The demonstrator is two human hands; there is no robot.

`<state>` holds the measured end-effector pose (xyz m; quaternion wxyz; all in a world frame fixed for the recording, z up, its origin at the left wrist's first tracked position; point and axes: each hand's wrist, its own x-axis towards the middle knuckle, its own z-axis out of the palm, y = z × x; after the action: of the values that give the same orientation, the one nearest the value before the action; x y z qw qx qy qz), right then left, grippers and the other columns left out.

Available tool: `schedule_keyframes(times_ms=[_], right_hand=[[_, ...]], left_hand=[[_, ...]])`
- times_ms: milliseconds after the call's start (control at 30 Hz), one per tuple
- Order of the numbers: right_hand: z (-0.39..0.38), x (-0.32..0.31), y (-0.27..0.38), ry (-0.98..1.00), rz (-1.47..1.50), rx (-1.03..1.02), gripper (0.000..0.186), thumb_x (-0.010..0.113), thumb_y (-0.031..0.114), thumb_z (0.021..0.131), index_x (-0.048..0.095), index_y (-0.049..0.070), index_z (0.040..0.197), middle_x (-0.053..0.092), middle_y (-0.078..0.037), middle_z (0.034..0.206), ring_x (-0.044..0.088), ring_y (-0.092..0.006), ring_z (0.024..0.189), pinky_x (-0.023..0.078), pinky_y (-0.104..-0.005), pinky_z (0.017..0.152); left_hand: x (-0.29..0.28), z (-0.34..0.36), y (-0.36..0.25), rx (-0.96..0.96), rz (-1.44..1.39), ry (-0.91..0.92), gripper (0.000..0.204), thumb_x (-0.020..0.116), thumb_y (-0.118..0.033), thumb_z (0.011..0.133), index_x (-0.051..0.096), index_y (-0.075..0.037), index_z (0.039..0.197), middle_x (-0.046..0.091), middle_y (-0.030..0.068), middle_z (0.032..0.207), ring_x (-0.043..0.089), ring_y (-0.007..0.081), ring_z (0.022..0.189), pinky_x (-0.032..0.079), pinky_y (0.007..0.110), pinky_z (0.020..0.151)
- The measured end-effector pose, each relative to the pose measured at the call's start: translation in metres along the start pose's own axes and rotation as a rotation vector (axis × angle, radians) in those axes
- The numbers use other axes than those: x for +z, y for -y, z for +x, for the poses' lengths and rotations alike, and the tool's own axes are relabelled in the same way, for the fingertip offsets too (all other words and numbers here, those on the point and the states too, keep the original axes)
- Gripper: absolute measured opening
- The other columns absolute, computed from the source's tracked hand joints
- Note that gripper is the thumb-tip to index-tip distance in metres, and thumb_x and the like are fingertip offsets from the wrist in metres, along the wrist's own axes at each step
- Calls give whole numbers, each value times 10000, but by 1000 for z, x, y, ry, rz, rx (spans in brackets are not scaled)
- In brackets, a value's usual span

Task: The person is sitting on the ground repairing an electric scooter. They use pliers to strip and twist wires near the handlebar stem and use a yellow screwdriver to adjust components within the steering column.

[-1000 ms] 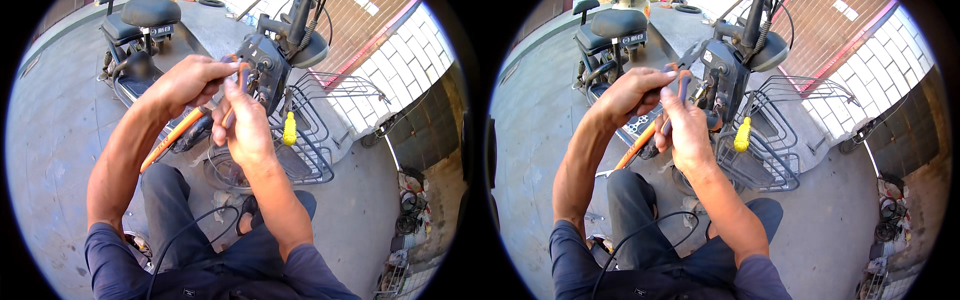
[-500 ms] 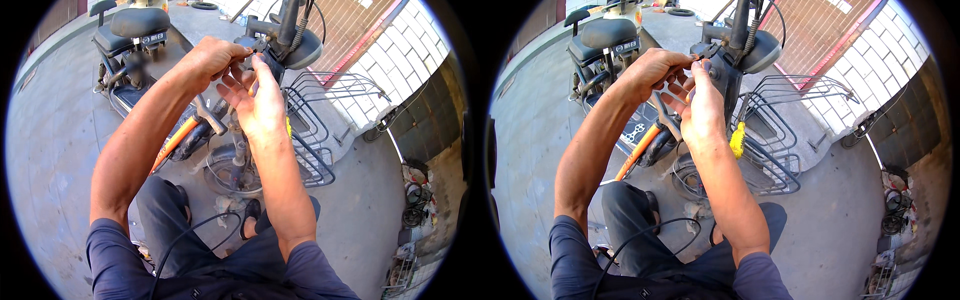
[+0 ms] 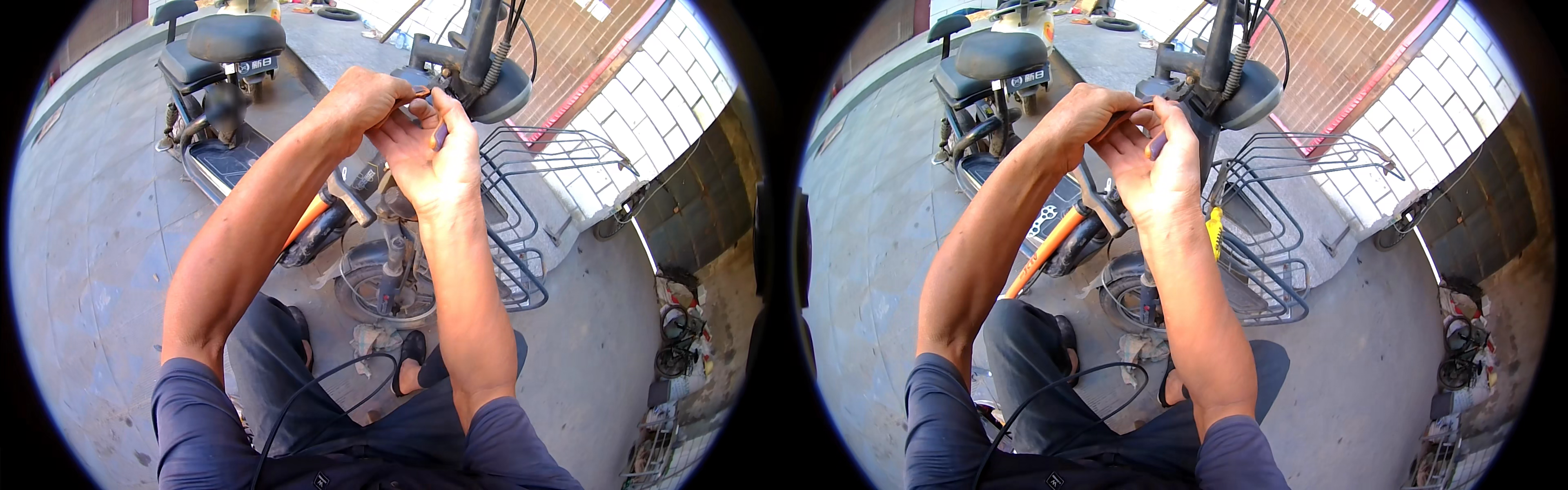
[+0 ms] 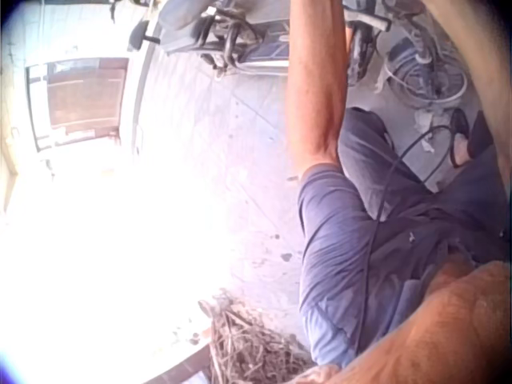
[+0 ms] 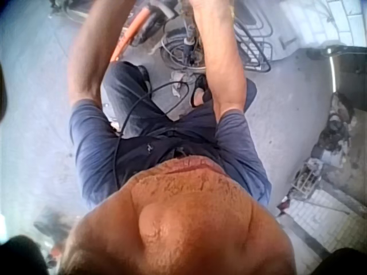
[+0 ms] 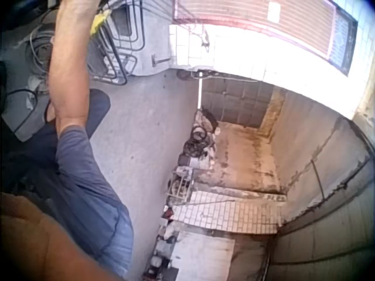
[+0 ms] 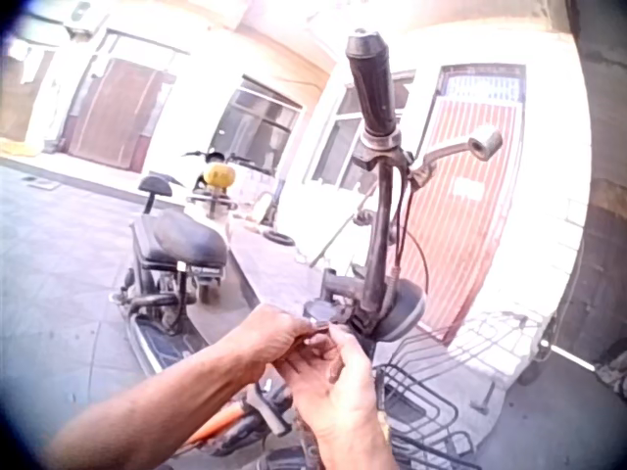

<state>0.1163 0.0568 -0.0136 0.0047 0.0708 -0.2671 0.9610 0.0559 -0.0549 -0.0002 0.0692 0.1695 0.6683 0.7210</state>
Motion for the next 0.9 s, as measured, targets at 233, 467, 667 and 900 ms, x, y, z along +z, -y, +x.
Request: schedule_keyframes(times_ms=[233,467,667,900], right_hand=[[10,-12,-2,106,6,-34,209,521,136,927,585,-63,916,569,-287,1147,541,-404,1167,423,-542,1076],[13,-15,-8,24,-77,-55,205,544,107,870,588,-58,983,620,-226,1070,613,-380,1090,494,-560,991],[13,-23,-11,52,-131,-43,314,494,108,870,607,-107,1069,592,-244,1183,553,-402,1201,440,-581,1051],[14,-28,-9,80,-165,-51,363,472,107,862,615,-113,1112,594,-255,1210,553,-411,1207,439,-576,1053]], left_hand=[[-15,-18,23,99,-258,-214,412,486,-347,992,700,-7,1087,689,117,1046,624,200,998,471,369,877],[-26,-28,163,151,129,-515,443,481,-337,999,689,53,964,696,132,906,641,201,849,495,334,773],[1,-57,227,171,259,-569,207,577,-157,944,648,29,889,577,211,836,584,394,795,451,456,731],[15,-61,210,181,269,-462,188,610,-157,930,647,23,886,578,171,830,602,372,783,468,439,722]])
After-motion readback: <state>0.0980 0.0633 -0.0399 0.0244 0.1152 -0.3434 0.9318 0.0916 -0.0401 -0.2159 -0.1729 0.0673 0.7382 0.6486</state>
